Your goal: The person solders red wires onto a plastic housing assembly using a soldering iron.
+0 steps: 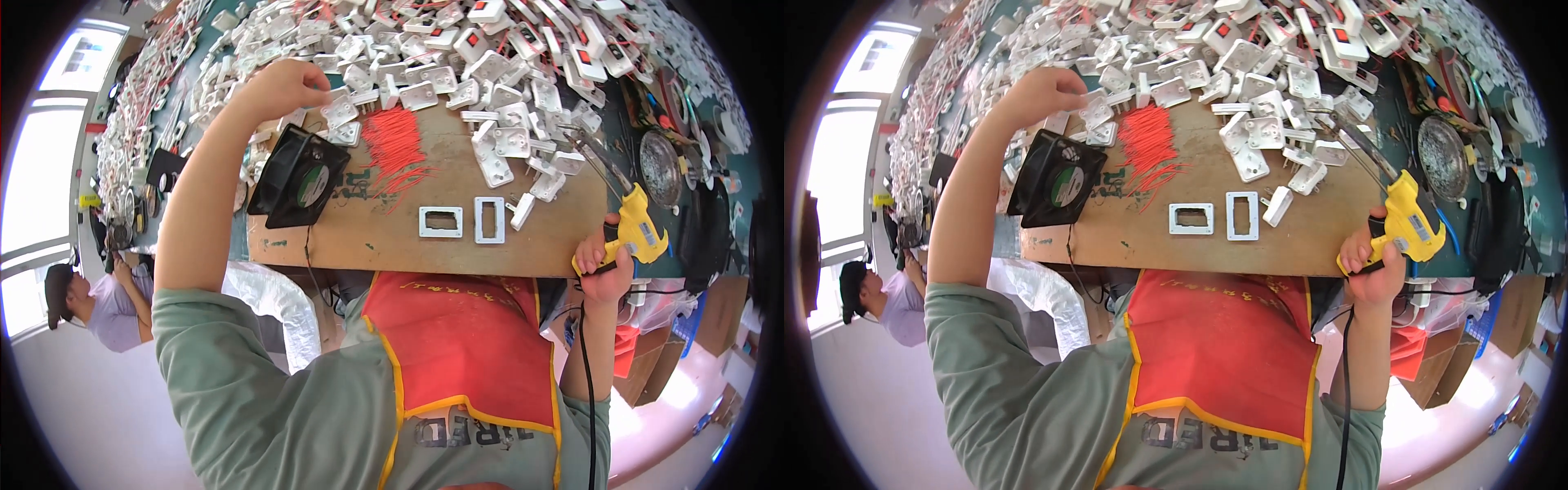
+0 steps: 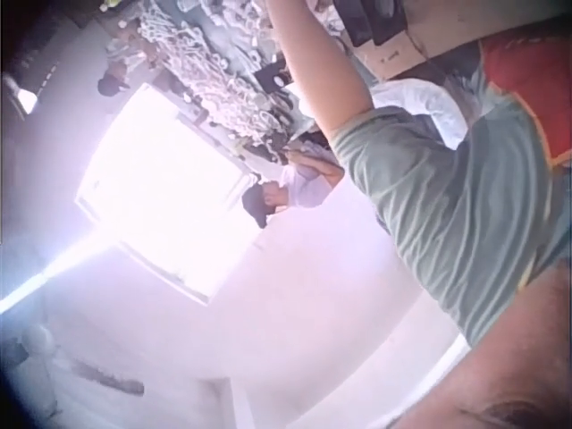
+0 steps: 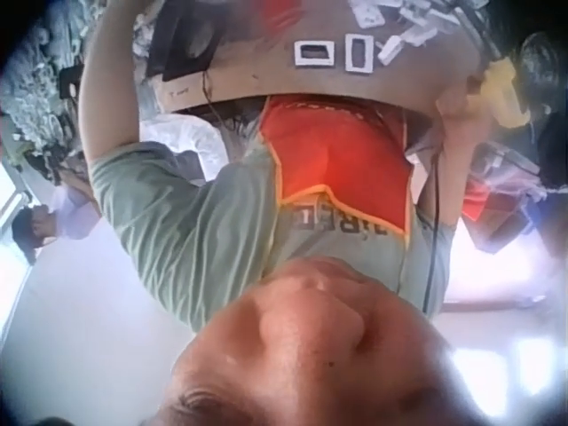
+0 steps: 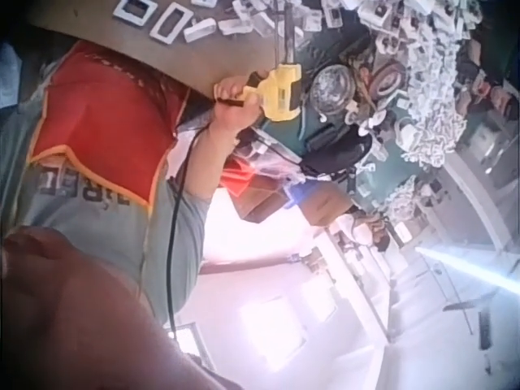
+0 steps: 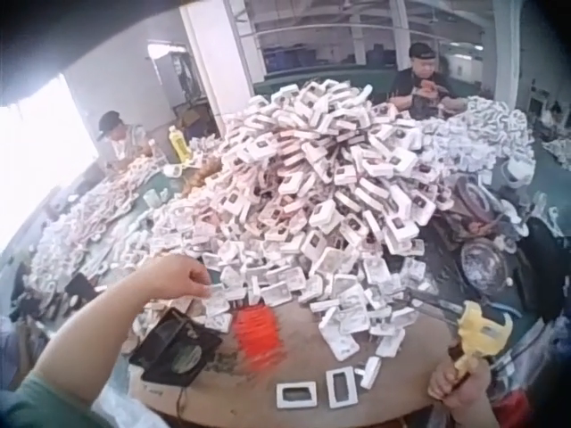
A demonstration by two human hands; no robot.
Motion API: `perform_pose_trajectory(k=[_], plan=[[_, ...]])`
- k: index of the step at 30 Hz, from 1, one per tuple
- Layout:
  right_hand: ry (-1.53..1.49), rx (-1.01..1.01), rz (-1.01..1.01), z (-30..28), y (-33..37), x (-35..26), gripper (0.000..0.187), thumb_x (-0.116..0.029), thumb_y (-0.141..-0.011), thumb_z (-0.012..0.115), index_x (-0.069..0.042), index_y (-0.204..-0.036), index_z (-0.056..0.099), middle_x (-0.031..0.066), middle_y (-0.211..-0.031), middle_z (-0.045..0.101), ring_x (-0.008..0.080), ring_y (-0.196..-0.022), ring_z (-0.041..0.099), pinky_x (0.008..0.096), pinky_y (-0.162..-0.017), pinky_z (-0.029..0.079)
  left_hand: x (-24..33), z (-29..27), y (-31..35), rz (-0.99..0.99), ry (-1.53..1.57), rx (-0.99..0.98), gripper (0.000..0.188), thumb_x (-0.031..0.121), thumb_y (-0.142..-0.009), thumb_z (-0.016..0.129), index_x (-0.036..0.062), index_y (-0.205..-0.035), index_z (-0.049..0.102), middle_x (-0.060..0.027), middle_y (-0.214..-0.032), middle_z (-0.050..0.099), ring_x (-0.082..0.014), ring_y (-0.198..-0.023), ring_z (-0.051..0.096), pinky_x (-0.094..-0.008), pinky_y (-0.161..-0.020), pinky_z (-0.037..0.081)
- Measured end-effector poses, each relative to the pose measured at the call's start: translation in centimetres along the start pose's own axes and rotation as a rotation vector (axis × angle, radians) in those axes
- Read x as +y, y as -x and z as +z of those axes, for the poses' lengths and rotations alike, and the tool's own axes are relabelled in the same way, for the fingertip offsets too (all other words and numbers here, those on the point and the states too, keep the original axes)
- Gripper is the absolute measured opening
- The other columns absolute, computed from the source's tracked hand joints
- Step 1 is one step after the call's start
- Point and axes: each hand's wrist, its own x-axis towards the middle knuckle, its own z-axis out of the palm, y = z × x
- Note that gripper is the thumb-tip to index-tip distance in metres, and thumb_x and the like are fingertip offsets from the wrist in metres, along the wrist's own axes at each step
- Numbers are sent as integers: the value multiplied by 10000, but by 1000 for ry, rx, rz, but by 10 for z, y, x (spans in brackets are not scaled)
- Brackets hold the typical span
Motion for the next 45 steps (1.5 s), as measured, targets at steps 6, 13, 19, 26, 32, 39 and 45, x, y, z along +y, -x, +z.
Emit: perform_pose_trajectory(k=[6,13,19,26,32,39,45], plan=[[-1,9,13,-1,0,-2,573,-420,-892,597,-29,-1281,443,-3,-670,461,101,-494,405,263,-490,350,9,10,-11,75,-12,-29,181,203,-763,730,50,-855,702,-61,-757,681,-165,-696,626,-318,-660,488],[-5,-29,7,1,-3,-1,552,-406,-902,568,-18,-1274,445,-3,-673,457,92,-484,395,254,-476,352,-19,26,-12,20,-34,65,253,191,-785,715,37,-979,664,-39,-769,667,-129,-679,598,-292,-601,472],[-4,-10,8,0,0,-1,593,-432,-883,616,-24,-1281,453,-5,-680,469,91,-494,411,259,-484,349,-15,18,-9,-74,200,-36,241,193,-809,724,29,-978,672,-33,-815,675,-116,-773,611,-276,-715,479],[-20,6,13,1,0,0,586,-417,-882,621,-17,-1277,455,-3,-678,467,98,-494,412,264,-484,348,13,-10,26,-83,207,403,249,203,-820,733,18,-981,692,-28,-816,677,-104,-727,587,-263,-697,470],[-33,35,-7,0,0,-1,561,-380,-886,613,1,-1268,459,8,-655,457,104,-486,411,269,-481,357,127,22,108,-10,455,309,168,154,-869,673,38,-984,713,-40,-810,677,-88,-731,593,-259,-651,474],[-48,21,0,7,-4,0,559,-358,-875,615,14,-1263,462,20,-647,462,120,-469,417,276,-472,370,158,123,96,224,366,72,123,104,-836,654,10,-909,688,-121,-821,644,-253,-757,629,-343,-684,487],[-55,2,21,4,-1,-2,558,-362,-862,631,11,-1245,473,26,-642,466,133,-473,442,280,-474,372,163,131,86,256,286,87,132,131,-837,644,11,-877,682,-138,-819,629,-322,-791,618,-392,-712,485]])
